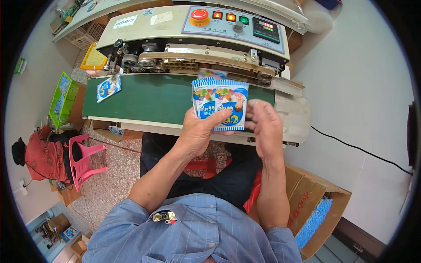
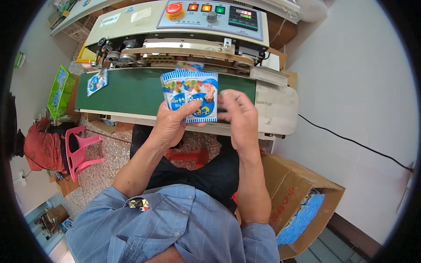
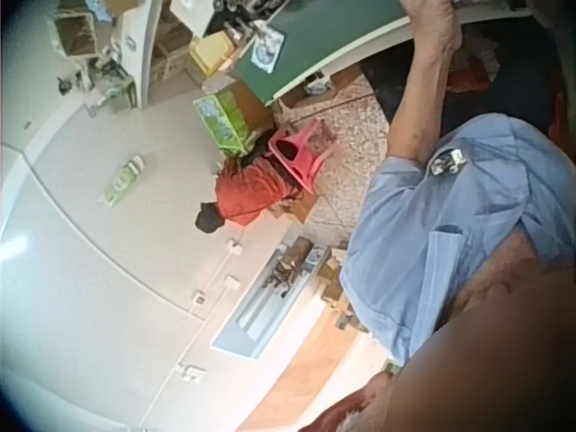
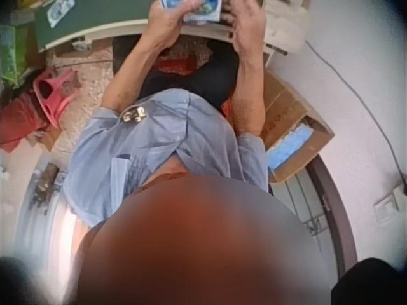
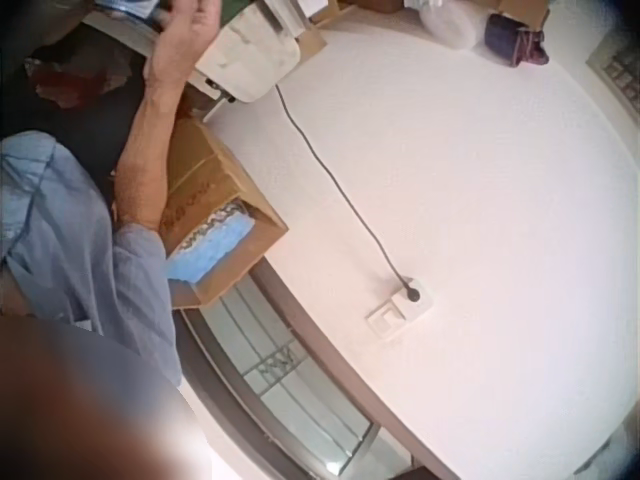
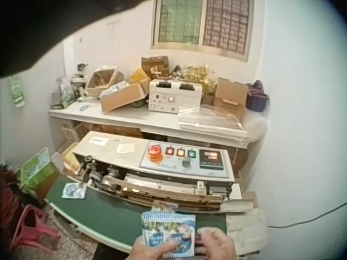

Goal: Placing small plastic packets onto a conveyor belt of a heat-sealing machine to seal them.

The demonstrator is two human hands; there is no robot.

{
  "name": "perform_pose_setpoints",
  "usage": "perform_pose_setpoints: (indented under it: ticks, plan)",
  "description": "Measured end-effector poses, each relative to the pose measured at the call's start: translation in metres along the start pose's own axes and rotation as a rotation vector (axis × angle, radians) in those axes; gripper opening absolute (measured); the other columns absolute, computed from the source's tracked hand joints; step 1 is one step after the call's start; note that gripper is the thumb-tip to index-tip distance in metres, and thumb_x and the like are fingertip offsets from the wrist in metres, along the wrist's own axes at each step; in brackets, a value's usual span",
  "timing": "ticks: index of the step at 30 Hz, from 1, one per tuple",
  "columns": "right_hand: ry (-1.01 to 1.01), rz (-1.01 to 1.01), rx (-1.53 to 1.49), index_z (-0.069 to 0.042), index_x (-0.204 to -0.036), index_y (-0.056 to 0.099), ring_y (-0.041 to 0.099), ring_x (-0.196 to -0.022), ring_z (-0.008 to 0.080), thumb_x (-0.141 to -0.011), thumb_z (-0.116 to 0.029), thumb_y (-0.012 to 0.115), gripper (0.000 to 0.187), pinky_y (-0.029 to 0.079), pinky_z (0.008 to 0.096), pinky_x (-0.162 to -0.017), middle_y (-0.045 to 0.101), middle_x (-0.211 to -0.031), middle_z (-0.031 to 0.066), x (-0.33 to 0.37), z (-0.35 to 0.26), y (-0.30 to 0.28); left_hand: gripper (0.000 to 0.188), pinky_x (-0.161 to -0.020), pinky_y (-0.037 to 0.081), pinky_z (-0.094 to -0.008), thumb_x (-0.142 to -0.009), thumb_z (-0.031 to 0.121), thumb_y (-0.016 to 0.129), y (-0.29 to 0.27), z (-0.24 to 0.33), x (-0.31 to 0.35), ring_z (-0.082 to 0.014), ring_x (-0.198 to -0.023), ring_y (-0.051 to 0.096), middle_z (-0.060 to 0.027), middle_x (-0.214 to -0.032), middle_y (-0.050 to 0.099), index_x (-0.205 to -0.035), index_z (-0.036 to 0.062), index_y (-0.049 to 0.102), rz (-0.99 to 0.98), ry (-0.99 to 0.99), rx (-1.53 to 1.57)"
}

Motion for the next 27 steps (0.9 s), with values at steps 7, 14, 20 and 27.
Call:
perform_pose_setpoints:
  ticks: [7, 14, 20, 27]
  plan:
    - [-0.068, -0.022, 0.067, -0.001, -0.107, 0.061, 0.066, -0.076, 0.0107, -0.096, -0.012, 0.065, 0.016, 0.056, 0.0259, -0.065, 0.069, -0.094, 0.0075, 0.019, 0.006, -0.021, 0.037, -0.065, 0.062, -0.0314, -0.086, 0.011, 0.076, 0.011, -0.017, 0.002, -0.0169, -0.088, 0.071, -0.0092, -0.106, 0.071, -0.118, 0.0007, 0.062, -0.002, 0.024, -0.167]
    - [-0.038, 0.31, 0.122, 0.003, -0.106, 0.058, 0.07, -0.076, 0.0141, -0.097, -0.015, 0.063, 0.022, 0.062, 0.0265, -0.058, 0.069, -0.094, 0.0102, -0.007, -0.015, -0.063, 0.035, -0.064, 0.064, -0.0341, -0.092, 0.016, 0.069, 0.003, -0.011, -0.003, -0.0207, -0.092, 0.071, -0.011, -0.108, 0.069, -0.121, -0.0014, 0.059, -0.055, -0.038, 0.015]
    - [0.04, 0.232, 0.234, 0.004, -0.107, 0.059, 0.069, -0.076, 0.0138, -0.097, -0.021, 0.063, 0.027, 0.062, 0.0273, -0.062, 0.069, -0.092, 0.0097, -0.048, -0.012, -0.054, 0.037, -0.064, 0.063, -0.0335, -0.089, 0.011, 0.072, 0.004, -0.004, -0.007, -0.0198, -0.089, 0.071, -0.0108, -0.109, 0.07, -0.121, -0.0004, 0.059, 0.034, -0.015, -0.026]
    - [-0.088, 0.258, 0.296, 0.001, -0.108, 0.062, 0.067, -0.086, 0.0156, -0.098, -0.028, 0.062, 0.03, 0.06, 0.0308, -0.067, 0.067, -0.098, 0.0101, -0.034, -0.005, -0.016, 0.039, -0.062, 0.062, -0.0314, -0.084, 0.009, 0.078, 0.009, -0.009, -0.012, -0.017, -0.087, 0.071, -0.0098, -0.105, 0.071, -0.118, 0.0009, 0.061, 0.061, 0.029, -0.044]
Point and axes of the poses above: each hand's wrist, its own x-axis away from the middle knuckle, its own y-axis out of the palm, z = x × y, the point moved 2 cm from there along -x, towards the middle knuckle
